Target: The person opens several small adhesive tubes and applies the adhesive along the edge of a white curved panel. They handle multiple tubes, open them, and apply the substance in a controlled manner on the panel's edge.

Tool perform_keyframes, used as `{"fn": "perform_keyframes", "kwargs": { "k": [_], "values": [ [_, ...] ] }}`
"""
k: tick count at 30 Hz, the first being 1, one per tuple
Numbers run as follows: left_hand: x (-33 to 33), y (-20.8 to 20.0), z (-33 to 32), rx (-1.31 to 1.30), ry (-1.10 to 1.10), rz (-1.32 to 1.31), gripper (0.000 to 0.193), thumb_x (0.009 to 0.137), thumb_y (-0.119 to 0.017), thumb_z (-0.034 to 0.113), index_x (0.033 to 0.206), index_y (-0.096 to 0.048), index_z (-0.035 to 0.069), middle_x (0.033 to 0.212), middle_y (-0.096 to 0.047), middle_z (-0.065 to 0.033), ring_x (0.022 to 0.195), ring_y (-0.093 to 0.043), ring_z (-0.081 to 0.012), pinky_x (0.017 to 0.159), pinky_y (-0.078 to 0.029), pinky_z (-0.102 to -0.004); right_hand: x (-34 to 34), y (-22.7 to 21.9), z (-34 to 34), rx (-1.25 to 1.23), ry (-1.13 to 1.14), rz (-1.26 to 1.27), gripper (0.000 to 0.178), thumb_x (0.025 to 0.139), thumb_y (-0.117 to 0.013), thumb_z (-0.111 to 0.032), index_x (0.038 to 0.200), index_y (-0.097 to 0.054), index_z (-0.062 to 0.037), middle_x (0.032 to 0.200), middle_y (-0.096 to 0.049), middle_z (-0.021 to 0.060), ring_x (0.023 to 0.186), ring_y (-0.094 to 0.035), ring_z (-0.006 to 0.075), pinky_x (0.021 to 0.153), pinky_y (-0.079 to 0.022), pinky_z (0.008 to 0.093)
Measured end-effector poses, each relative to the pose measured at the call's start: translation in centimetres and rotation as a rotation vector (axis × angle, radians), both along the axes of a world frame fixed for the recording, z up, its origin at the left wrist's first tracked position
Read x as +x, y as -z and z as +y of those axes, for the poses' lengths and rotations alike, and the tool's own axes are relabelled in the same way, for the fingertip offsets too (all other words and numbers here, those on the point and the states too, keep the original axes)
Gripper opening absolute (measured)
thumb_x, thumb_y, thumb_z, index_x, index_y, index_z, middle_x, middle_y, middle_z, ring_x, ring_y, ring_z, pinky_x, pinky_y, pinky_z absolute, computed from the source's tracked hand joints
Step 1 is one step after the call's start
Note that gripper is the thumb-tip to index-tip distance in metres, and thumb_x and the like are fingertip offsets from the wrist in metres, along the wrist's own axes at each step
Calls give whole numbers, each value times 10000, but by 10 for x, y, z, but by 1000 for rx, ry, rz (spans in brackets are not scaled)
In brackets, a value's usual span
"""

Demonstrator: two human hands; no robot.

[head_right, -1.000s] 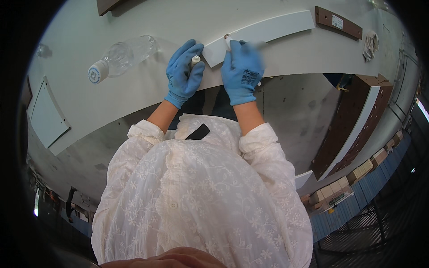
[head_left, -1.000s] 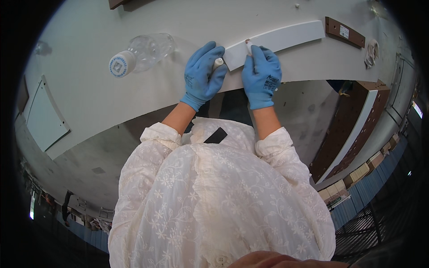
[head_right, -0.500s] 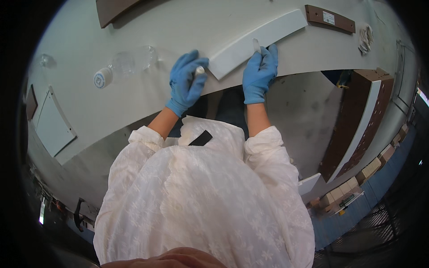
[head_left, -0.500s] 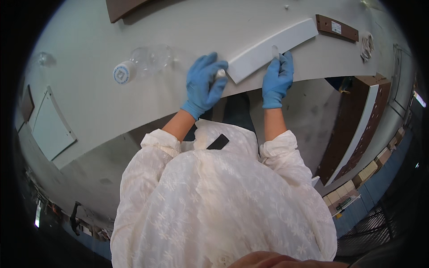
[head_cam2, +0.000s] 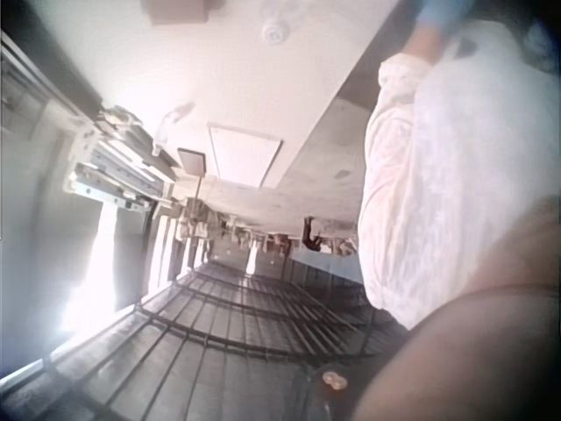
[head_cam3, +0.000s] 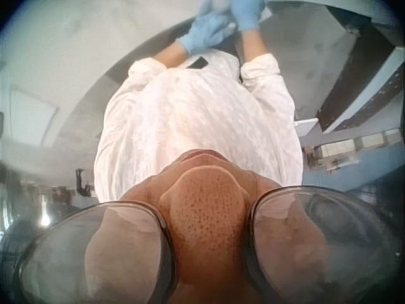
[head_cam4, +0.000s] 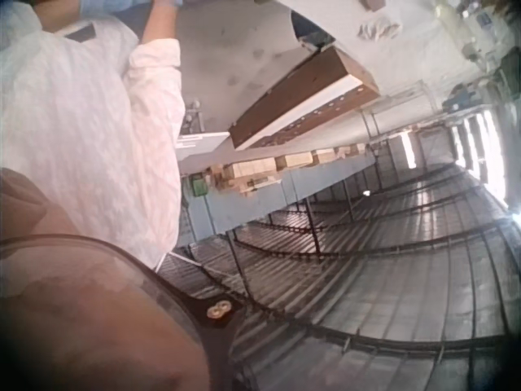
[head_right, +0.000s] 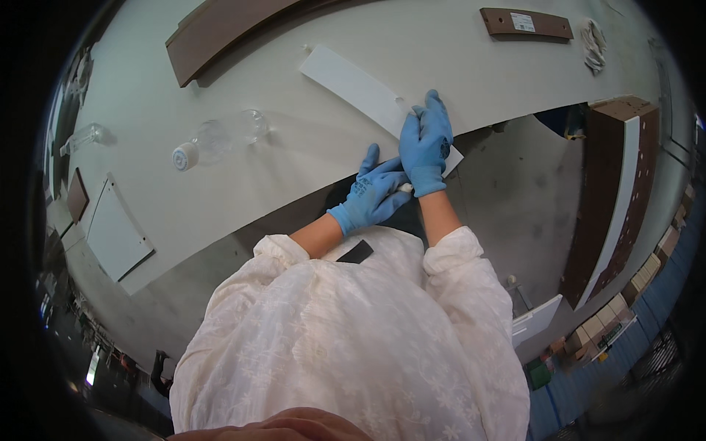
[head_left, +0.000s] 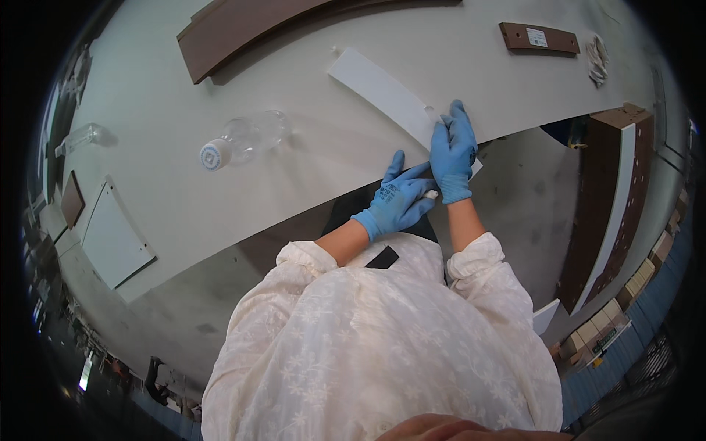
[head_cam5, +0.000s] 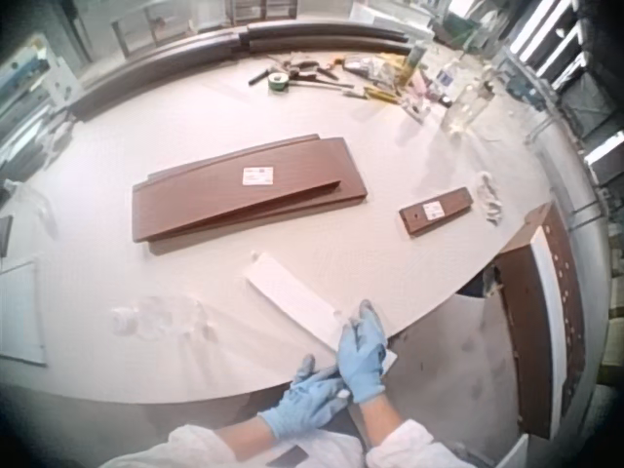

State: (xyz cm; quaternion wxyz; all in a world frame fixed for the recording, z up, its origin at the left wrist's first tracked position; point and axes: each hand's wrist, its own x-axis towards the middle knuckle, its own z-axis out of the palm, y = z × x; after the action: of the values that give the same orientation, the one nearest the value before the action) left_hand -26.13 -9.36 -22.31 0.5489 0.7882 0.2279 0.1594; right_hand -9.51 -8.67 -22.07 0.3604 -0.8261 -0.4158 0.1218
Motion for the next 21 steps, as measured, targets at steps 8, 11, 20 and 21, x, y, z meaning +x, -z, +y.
{"fn": "perform_keyframes", "kwargs": {
  "k": [8,11,20,21],
  "values": [
    [2,-15,49,-112,-16,-226,313,930,-665,225,1161,-666,12,1099,-716,-185,1001,-686,-401,948,-540,-428,42,-28,10,-13,-237,-41,245,965,-608,-61,1172,-712,20,1255,-717,164,1151,-667,261,1002,-513,394],
    [8,-17,85,92,-189,-308,263,950,-650,154,1169,-674,12,1182,-734,-161,1136,-675,-374,1029,-496,-463,60,-52,-30,232,50,641,338,1006,-627,-89,1327,-669,9,1244,-721,41,957,-646,119,883,-519,297],
    [41,4,137,454,-252,-19,269,913,-680,204,1171,-721,140,1222,-747,-31,1380,-557,-332,1202,-276,-473,19,-20,-123,176,651,1243,263,1019,-627,-97,1260,-652,7,1155,-666,42,960,-613,98,838,-513,244],
    [42,5,136,494,-260,-15,259,928,-668,219,1172,-723,149,1256,-736,-29,1365,-569,-328,1203,-272,-467,28,-16,-118,227,645,1196,214,1015,-636,-98,1208,-662,-9,1128,-669,40,967,-624,112,851,-518,259]
  ]
}}
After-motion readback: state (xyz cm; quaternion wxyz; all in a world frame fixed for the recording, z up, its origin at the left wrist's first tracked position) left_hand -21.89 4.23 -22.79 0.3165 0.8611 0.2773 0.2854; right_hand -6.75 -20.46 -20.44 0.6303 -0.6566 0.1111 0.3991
